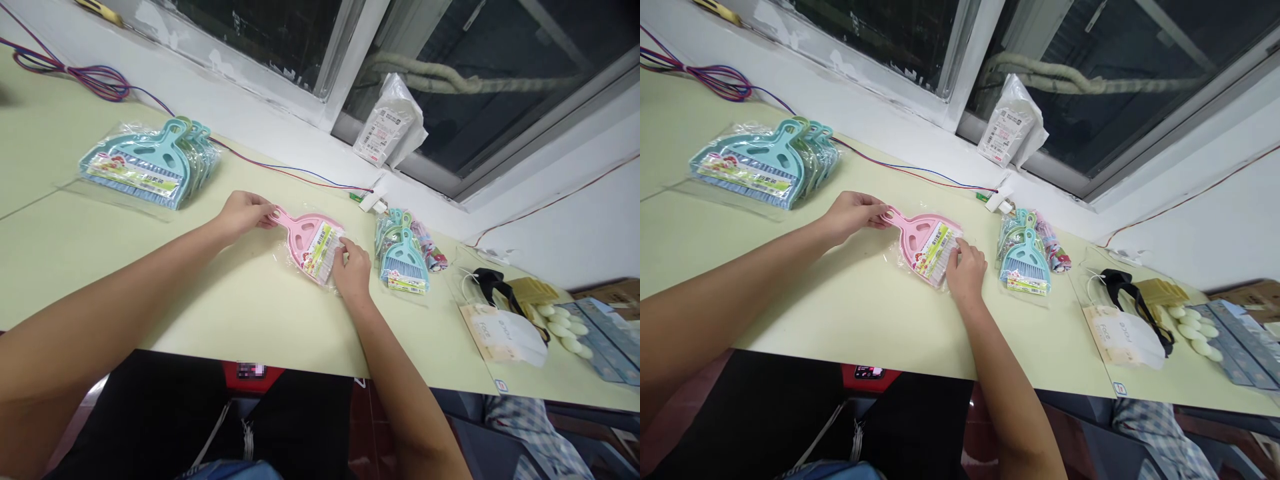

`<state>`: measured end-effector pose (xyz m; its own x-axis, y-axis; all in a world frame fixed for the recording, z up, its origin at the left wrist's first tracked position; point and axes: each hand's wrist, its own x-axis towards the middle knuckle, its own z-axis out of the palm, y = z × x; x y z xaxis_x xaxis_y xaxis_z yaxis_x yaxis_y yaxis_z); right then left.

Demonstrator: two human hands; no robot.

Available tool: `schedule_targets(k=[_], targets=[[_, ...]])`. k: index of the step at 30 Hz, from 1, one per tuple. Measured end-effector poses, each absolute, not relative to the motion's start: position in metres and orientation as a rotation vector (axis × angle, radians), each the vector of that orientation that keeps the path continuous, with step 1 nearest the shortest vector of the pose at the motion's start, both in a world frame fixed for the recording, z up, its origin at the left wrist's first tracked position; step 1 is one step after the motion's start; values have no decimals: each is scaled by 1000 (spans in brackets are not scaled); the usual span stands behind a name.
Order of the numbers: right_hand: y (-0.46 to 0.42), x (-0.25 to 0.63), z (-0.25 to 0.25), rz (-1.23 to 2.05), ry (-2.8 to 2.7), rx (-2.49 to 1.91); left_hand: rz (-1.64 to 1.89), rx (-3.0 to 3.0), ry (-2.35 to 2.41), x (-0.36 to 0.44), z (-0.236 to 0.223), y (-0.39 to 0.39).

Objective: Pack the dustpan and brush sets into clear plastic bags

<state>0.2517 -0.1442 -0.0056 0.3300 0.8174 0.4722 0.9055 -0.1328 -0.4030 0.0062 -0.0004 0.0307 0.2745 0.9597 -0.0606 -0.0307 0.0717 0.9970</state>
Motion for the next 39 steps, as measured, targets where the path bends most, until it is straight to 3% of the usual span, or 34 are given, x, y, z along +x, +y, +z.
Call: schedule_targets(k=[22,31,39], targets=[[-140,262,-7,-130,-1327,-1864,986,1206,968,5,32,0],[-129,270,-16,623,-849,-1605,971,1180,973,4,29,2],[-133,272,-11,549,-963,-1640,973,1161,1019,3,33,1]])
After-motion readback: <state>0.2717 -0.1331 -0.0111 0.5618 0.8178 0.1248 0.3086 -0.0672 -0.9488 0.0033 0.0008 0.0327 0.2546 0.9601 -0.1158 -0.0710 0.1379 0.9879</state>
